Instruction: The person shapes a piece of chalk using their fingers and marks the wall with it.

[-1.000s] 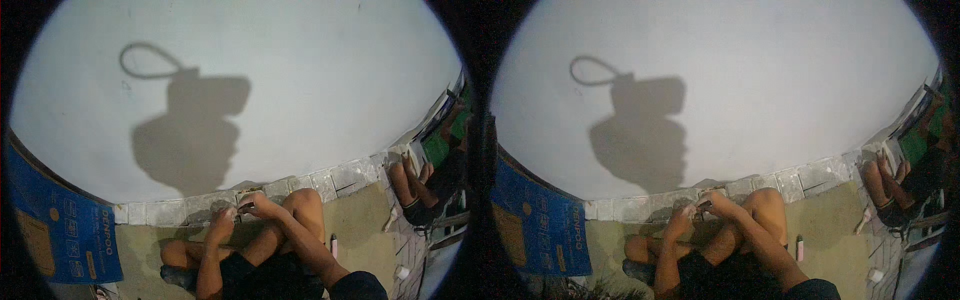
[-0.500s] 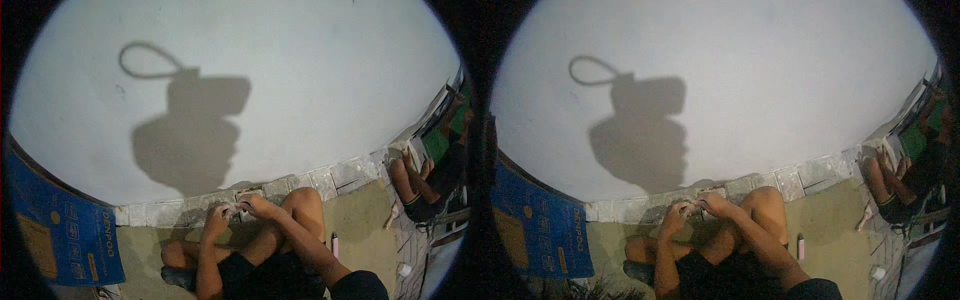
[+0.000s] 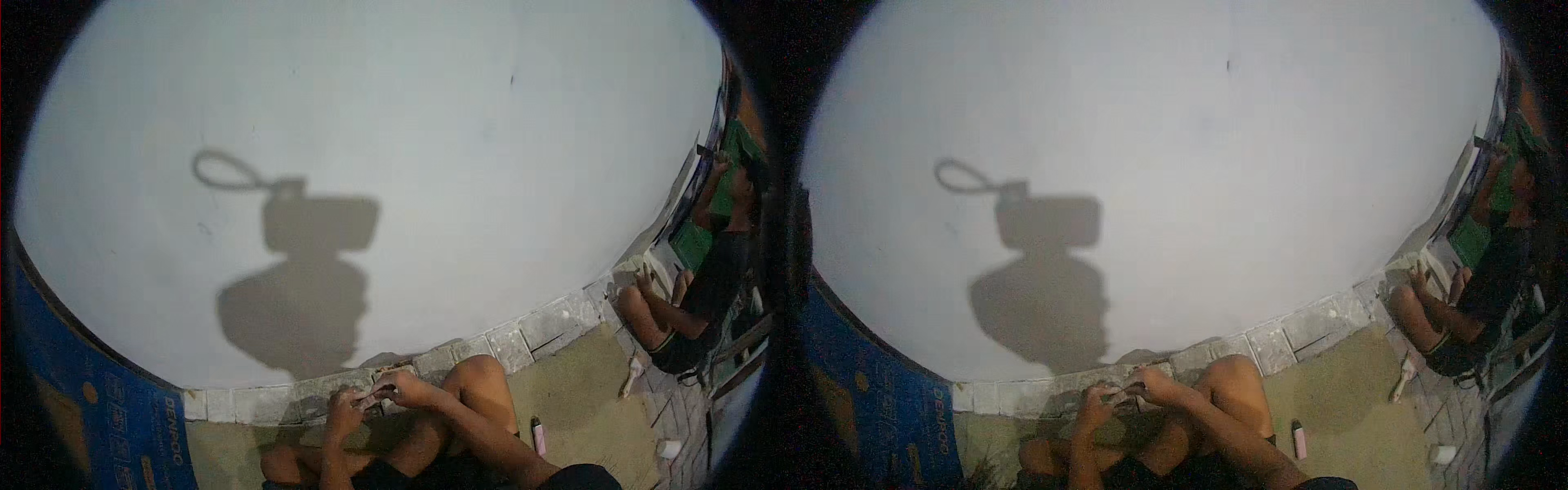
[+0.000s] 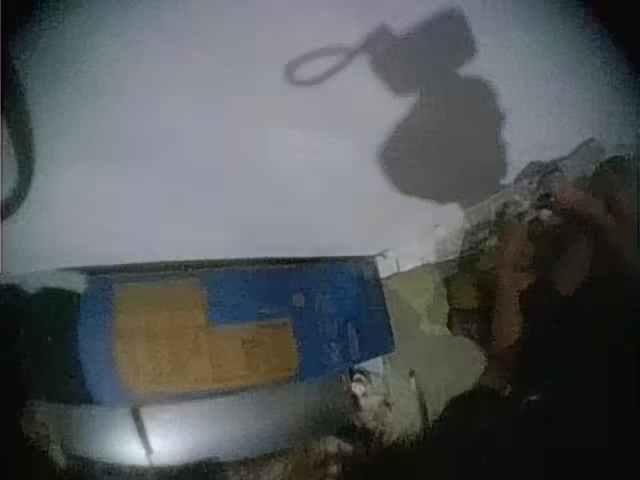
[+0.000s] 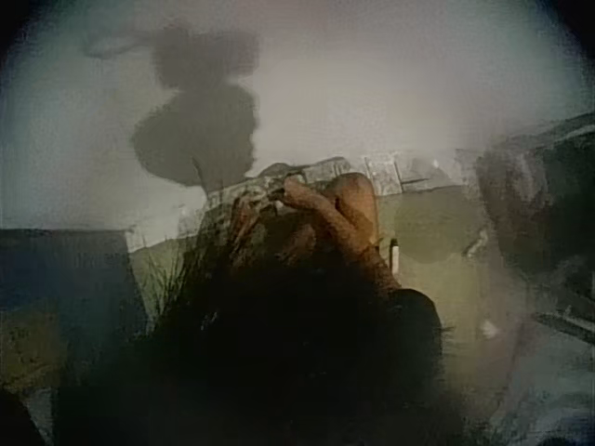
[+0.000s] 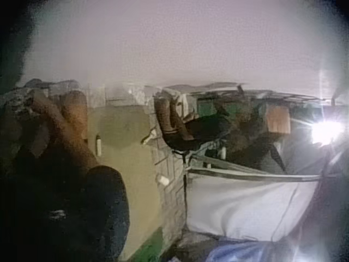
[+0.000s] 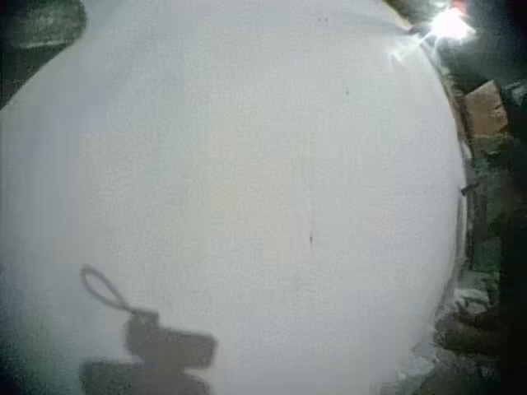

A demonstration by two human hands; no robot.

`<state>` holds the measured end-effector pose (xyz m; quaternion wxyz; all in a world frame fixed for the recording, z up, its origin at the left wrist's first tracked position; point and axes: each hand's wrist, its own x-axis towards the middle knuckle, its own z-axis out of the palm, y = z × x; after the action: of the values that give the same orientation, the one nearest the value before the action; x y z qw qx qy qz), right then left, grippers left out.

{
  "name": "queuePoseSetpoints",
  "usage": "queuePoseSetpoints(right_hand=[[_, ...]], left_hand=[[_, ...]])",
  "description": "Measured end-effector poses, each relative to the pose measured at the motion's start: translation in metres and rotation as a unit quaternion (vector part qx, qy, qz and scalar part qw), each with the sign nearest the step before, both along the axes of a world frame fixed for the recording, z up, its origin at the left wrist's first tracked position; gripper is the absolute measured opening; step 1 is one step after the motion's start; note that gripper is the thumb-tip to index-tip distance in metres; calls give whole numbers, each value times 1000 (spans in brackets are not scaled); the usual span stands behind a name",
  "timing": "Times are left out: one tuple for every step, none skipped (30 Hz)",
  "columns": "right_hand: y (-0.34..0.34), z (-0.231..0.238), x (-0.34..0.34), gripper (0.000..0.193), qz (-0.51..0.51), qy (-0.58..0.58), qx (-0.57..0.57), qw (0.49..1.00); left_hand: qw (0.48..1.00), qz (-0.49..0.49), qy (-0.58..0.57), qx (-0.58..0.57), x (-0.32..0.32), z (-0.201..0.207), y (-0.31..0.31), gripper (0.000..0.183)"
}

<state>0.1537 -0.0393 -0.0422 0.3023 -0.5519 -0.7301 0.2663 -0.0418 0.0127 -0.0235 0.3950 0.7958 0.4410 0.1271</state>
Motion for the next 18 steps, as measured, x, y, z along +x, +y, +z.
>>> queuePoseSetpoints(right_hand=[[0,-2,-1,16,9,20,37,999],[0,-3,-1,17,-6,15,31,999],[-1,-2,-2,17,-33,-9,-13,999],[-1,0,-2,17,-23,7,29,999],[-4,2,-1,19,-22,65,29,997],[-5,6,0,21,-13,120,37,992],[-5,10,1,21,-21,118,35,992],[-6,12,2,24,-34,108,-12,993],[-7,14,2,27,-45,109,-63,991],[-6,14,2,29,-34,73,-34,996],[-6,12,2,29,-27,83,-21,996],[-4,9,2,30,-40,86,-13,995],[-3,4,3,30,-53,89,-7,995],[-2,0,3,30,-50,89,-4,995],[-1,-3,4,30,-51,91,-28,994],[0,-6,5,30,-60,87,-71,992],[0,-7,6,30,-49,91,-47,994],[0,-7,6,27,-55,44,-23,997]], left_hand=[[999,-1,36,-20,0,2,1,29],[999,-18,41,-20,0,2,2,30],[997,-3,71,-36,0,1,4,30],[999,-3,32,-38,0,-2,7,29],[999,-8,-11,-42,1,-6,8,28],[999,-6,-10,-35,3,-11,8,28],[998,9,-60,-32,4,-15,6,26],[995,29,-66,-66,6,-18,5,25],[993,24,-112,-26,7,-20,3,24],[993,46,-110,9,10,-21,-1,23],[995,49,-88,23,10,-19,-3,23],[990,72,-109,47,11,-16,-5,22],[993,33,-77,85,10,-12,-5,21],[987,-9,-66,147,10,-8,-5,20],[991,-4,-44,127,11,-4,-5,20],[996,20,-77,47,11,-2,-4,20],[995,34,-88,-33,11,-1,-3,20],[992,48,-113,-26,11,-1,-2,20]])
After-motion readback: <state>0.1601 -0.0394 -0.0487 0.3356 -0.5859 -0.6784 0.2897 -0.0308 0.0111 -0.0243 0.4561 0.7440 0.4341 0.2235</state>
